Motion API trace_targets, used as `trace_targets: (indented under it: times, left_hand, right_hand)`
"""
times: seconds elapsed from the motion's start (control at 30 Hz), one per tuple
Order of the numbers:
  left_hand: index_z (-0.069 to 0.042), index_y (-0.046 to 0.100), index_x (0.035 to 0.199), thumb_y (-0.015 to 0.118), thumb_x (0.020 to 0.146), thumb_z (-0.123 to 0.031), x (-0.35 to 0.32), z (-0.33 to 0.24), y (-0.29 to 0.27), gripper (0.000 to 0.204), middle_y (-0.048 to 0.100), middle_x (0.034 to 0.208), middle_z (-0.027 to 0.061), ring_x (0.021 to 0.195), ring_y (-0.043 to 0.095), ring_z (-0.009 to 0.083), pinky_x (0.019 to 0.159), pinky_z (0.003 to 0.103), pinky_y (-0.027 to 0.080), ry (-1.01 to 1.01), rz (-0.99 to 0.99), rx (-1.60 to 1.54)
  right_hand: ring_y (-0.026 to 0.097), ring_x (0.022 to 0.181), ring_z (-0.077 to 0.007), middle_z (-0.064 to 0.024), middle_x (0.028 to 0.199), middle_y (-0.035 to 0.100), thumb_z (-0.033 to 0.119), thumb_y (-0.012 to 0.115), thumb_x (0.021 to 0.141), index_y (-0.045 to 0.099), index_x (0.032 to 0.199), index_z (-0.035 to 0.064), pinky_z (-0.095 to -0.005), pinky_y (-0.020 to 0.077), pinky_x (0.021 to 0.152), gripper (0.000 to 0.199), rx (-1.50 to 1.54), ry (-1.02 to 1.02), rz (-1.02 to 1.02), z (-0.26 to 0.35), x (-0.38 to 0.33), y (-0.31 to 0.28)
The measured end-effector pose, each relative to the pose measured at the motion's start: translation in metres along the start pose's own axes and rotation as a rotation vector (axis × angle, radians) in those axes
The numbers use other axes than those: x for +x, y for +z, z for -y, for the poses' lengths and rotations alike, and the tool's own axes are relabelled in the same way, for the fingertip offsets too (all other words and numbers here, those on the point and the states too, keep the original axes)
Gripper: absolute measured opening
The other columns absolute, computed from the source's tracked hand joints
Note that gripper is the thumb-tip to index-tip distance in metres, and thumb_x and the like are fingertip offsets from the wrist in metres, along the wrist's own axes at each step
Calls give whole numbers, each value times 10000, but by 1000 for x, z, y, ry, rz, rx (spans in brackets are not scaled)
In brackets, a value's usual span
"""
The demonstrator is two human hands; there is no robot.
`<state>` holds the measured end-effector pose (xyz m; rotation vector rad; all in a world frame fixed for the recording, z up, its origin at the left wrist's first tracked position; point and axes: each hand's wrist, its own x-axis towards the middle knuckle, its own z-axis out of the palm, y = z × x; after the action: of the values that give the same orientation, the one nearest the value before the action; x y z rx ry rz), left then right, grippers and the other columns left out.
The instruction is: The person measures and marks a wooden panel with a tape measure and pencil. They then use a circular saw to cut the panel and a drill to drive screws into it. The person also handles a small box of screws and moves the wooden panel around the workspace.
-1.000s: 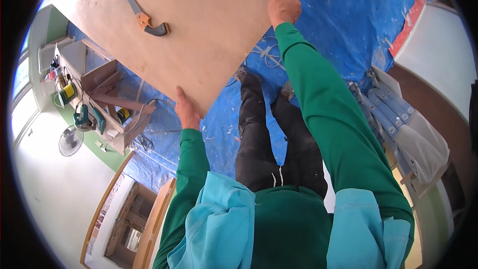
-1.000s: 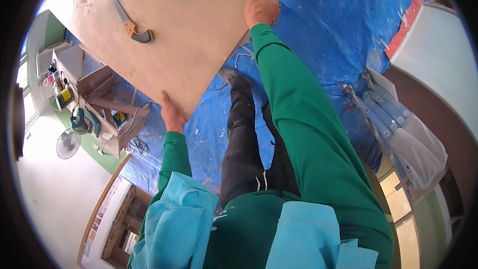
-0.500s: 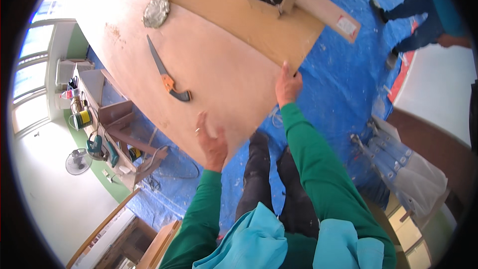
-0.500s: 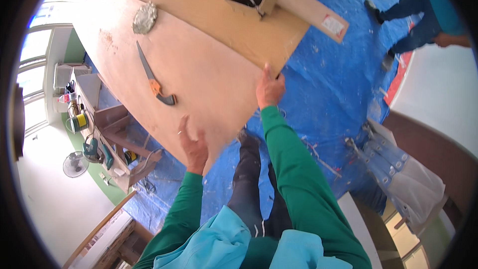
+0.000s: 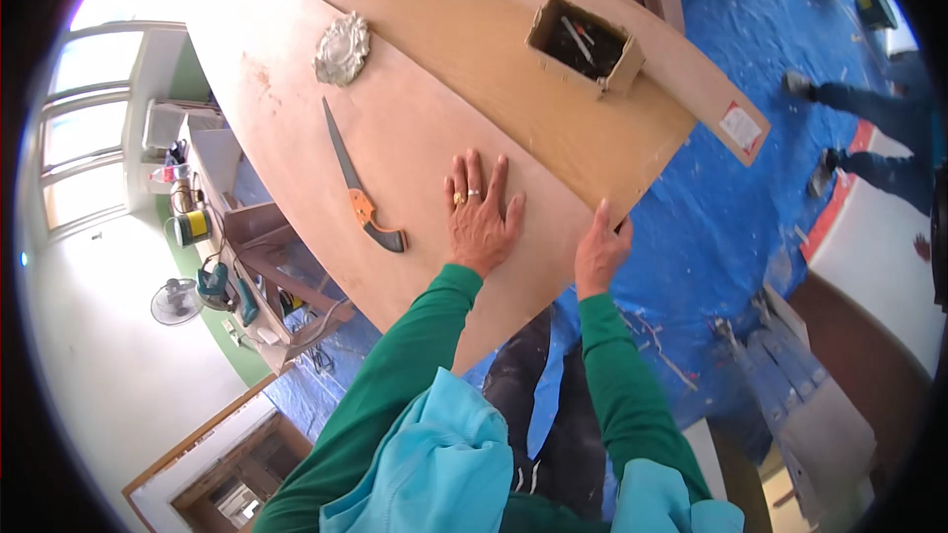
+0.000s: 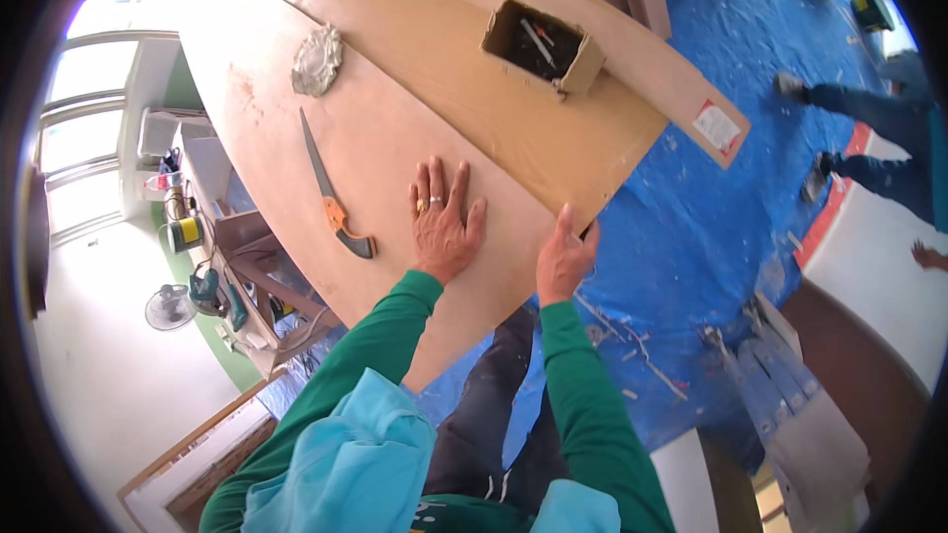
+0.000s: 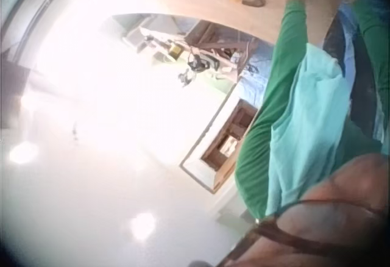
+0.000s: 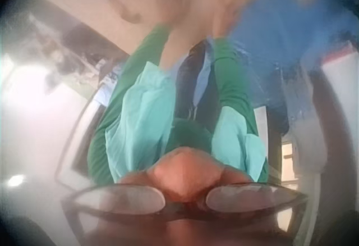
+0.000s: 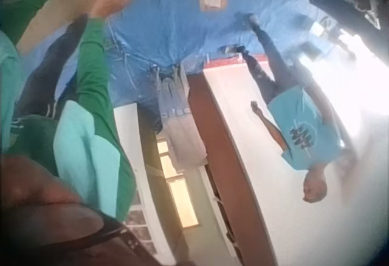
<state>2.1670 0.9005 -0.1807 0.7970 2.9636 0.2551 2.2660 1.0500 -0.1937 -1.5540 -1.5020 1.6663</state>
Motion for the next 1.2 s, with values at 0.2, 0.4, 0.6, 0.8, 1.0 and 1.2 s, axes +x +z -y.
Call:
trace_targets:
  times: [0.2,0.4,0.6,0.8,1.0,1.2]
  left_hand:
    - [-184,401,1660,507,1053,-430,12,-11,-3,663,220,1760,211,1631,178,403,1310,547,115,-4,25,40]
    - [-181,398,1662,517,1047,-444,4,-8,-6,680,204,1768,199,1639,144,411,1305,571,121,2,43,60]
    - [-213,407,1658,540,1040,-465,7,-9,-4,680,187,1770,196,1636,145,406,1311,563,113,-5,46,15]
    - [-212,397,1662,526,1041,-476,7,-7,-14,687,215,1762,191,1634,155,401,1315,553,101,-29,53,29]
    - [-253,415,1650,579,1025,-457,12,-7,-17,678,216,1760,182,1632,160,396,1315,559,123,-37,47,-27]
    - [-249,427,1646,595,1019,-440,11,-5,-20,677,237,1755,182,1630,178,389,1312,553,134,-45,33,-49]
  right_hand:
    - [625,1266,-327,-245,1432,622,554,570,1077,422,1543,-91,-401,481,1073,809,147,-5,85,-22,2,-20]
    - [514,1415,-338,-218,1587,482,760,337,1060,342,1614,-8,-443,370,1206,947,592,547,-63,-44,34,-42]
    - [529,1388,-301,-172,1567,504,725,366,1074,368,1611,22,-400,398,1171,885,777,578,202,-51,52,-23]
    - [554,1355,-310,-193,1496,556,589,442,1108,452,1538,-33,-411,411,1163,756,336,436,-62,-42,18,-46]
    - [423,1458,-447,-293,1570,432,247,657,1045,410,1528,-91,-499,349,1211,640,-371,-247,96,1,-55,-56]
    - [478,1405,-433,-300,1514,473,155,697,1004,547,1437,-26,-517,395,1145,493,-623,-634,104,32,-58,-45]
